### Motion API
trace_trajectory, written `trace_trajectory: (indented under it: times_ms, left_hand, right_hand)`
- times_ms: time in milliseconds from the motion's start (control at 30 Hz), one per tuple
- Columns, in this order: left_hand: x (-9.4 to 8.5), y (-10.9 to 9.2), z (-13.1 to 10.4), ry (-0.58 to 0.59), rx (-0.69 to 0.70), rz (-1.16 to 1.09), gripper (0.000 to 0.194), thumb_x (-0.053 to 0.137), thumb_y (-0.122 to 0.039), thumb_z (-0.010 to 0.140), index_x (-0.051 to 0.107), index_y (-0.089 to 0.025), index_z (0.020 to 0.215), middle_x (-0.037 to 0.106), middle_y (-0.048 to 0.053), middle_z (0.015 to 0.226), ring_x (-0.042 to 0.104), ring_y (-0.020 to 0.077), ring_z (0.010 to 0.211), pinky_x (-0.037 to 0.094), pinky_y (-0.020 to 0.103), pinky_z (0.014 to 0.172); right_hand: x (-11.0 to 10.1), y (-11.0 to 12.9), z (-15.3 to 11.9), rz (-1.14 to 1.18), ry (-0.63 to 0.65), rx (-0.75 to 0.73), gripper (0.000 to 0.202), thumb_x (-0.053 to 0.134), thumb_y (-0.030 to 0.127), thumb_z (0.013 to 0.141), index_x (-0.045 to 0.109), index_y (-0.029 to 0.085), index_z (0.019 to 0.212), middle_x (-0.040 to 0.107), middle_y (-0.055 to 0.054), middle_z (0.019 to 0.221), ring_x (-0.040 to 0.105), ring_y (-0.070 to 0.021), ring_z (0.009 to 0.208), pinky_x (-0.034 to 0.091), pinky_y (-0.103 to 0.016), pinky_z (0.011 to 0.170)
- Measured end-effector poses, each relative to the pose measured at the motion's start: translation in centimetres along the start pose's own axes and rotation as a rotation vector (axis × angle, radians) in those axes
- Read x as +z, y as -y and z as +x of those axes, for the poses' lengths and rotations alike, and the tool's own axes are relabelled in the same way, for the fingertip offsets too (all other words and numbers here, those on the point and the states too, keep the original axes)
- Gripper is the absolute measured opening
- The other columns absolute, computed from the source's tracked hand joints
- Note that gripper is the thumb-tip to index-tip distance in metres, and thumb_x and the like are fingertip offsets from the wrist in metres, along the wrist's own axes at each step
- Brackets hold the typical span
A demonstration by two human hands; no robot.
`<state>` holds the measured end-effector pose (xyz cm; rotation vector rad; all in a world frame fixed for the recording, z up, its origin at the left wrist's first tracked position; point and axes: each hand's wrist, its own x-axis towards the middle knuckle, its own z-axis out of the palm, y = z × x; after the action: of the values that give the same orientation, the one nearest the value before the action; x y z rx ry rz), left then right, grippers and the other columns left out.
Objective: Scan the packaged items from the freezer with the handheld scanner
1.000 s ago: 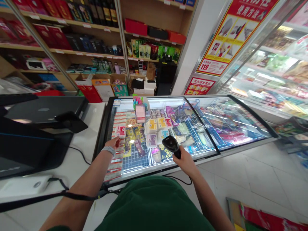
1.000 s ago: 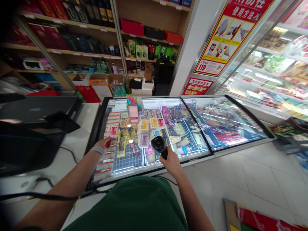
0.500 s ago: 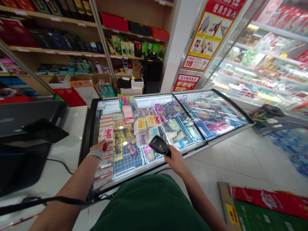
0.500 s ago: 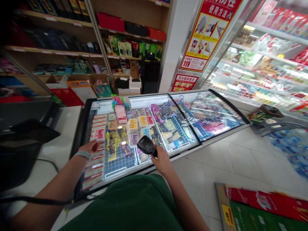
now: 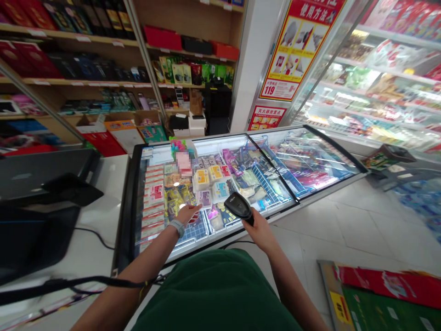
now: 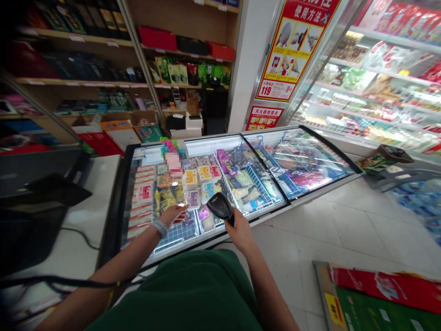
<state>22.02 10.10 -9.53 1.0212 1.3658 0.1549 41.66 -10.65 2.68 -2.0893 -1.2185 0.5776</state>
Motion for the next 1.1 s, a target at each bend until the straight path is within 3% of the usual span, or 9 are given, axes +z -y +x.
trace_trajectory:
  times_ms: [300,733,967,1100]
  left_hand:
    - [0.5,0.5,1.2,0.002,-0.038,-0.029,0.035,0.058,-0.037,0.091,0.058,-0.016,0.118,0.062,0.008,0.115,0.063,0.0184,0.096,0.055,0.039,0.082]
    - [0.9,0.1,1.6,-0.002,-0.074,-0.096,0.036,0.059,-0.035,0.09,0.056,-0.016,0.121,0.061,0.008,0.119,0.062,0.0194,0.1,0.055,0.04,0.083]
    - [-1.1,0.7,-0.4,-0.003,0.008,-0.116,0.024,0.061,-0.032,0.089,0.062,-0.013,0.104,0.066,0.004,0.097,0.064,0.0131,0.08,0.055,0.031,0.071]
    - [-2.6,0.7,-2.2,-0.017,0.167,-0.137,0.038,0.081,-0.041,0.066,0.067,-0.014,0.088,0.07,0.001,0.078,0.064,0.0129,0.07,0.049,0.026,0.066]
  right_hand:
    - [-0.7,-1.2,-1.0,0.017,-0.028,0.064,0.014,0.051,0.029,0.081,0.054,0.02,0.092,0.065,-0.005,0.084,0.062,-0.0233,0.08,0.045,-0.032,0.072]
    - [-0.9,-0.8,-0.7,0.07,-0.017,0.009,0.027,0.053,0.017,0.078,0.058,0.019,0.104,0.066,-0.005,0.097,0.061,-0.0209,0.091,0.044,-0.03,0.08]
    - [-0.5,-0.1,-0.3,-0.021,0.015,0.02,0.022,0.054,0.012,0.078,0.058,0.017,0.099,0.064,-0.006,0.095,0.06,-0.0208,0.088,0.043,-0.03,0.078]
    - [0.2,0.8,0.3,-0.067,0.063,-0.055,0.024,0.054,0.008,0.077,0.055,0.018,0.099,0.061,-0.006,0.097,0.058,-0.02,0.091,0.043,-0.03,0.08]
